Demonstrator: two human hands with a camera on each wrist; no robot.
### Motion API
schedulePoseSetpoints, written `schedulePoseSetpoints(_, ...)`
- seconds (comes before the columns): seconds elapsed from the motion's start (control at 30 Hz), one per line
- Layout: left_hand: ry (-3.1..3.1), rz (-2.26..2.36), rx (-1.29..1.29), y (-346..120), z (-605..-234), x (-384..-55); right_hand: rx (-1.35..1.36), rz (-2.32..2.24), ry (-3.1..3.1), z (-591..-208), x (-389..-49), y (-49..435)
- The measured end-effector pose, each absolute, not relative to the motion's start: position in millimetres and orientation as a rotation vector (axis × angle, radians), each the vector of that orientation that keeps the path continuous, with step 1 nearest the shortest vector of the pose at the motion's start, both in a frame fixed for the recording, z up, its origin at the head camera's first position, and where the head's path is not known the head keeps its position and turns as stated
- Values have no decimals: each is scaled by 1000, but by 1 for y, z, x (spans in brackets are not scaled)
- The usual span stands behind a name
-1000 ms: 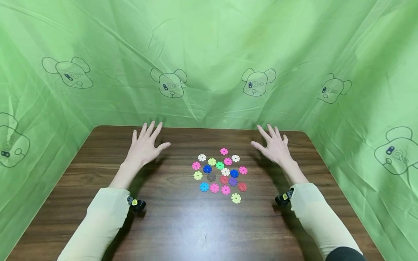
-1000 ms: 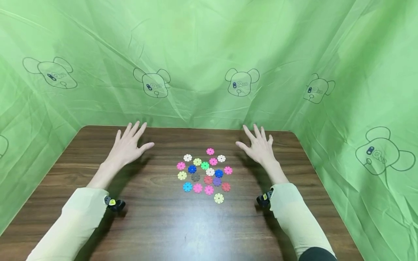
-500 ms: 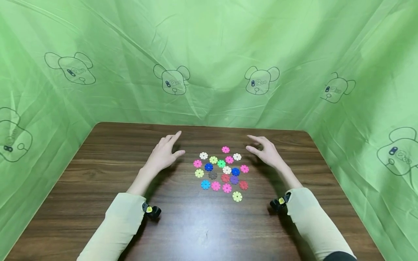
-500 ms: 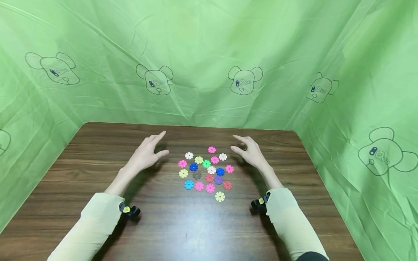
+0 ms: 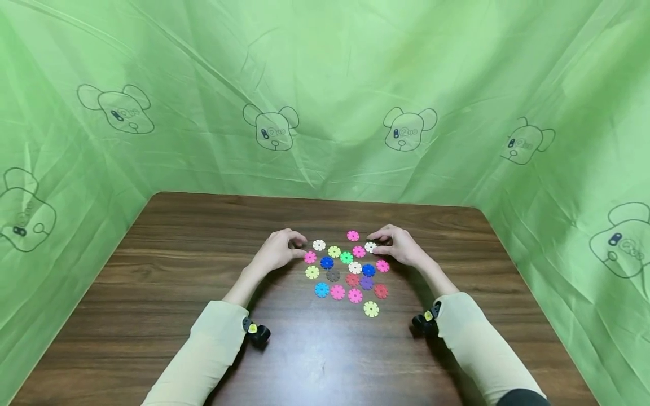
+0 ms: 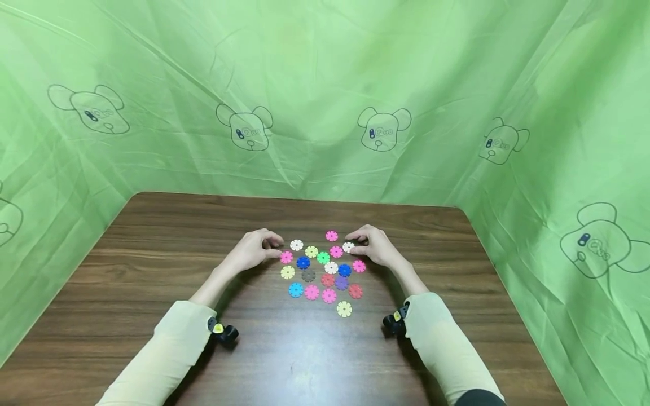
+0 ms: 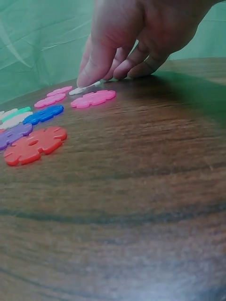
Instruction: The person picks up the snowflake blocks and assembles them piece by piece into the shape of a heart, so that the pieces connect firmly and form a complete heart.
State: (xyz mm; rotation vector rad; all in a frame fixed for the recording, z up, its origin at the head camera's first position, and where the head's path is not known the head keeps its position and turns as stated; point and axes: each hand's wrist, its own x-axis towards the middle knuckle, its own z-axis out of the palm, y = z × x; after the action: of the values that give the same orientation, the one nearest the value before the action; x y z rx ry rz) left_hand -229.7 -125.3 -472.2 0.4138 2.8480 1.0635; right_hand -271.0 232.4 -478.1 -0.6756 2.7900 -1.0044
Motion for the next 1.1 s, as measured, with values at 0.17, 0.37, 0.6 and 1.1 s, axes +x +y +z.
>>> schedulePoseSetpoints(0.17, 2855, 1020, 317, -115, -478, -227, -699, -940, 2812, -484, -272, 231)
schedulePoseSetpoints(0.37, 2880, 950, 284, -103, -480, -224, -692, -996, 2829, -484, -273, 228)
schedulePoseSetpoints(0.6, 2849, 944, 315, -97, -478, -225, -623, -1096, 2769, -484, -273, 223)
schedulePoseSetpoints(1.1, 2849, 1156, 314, -109, -476, -226, -522, -1259, 2812, -483, -268, 219)
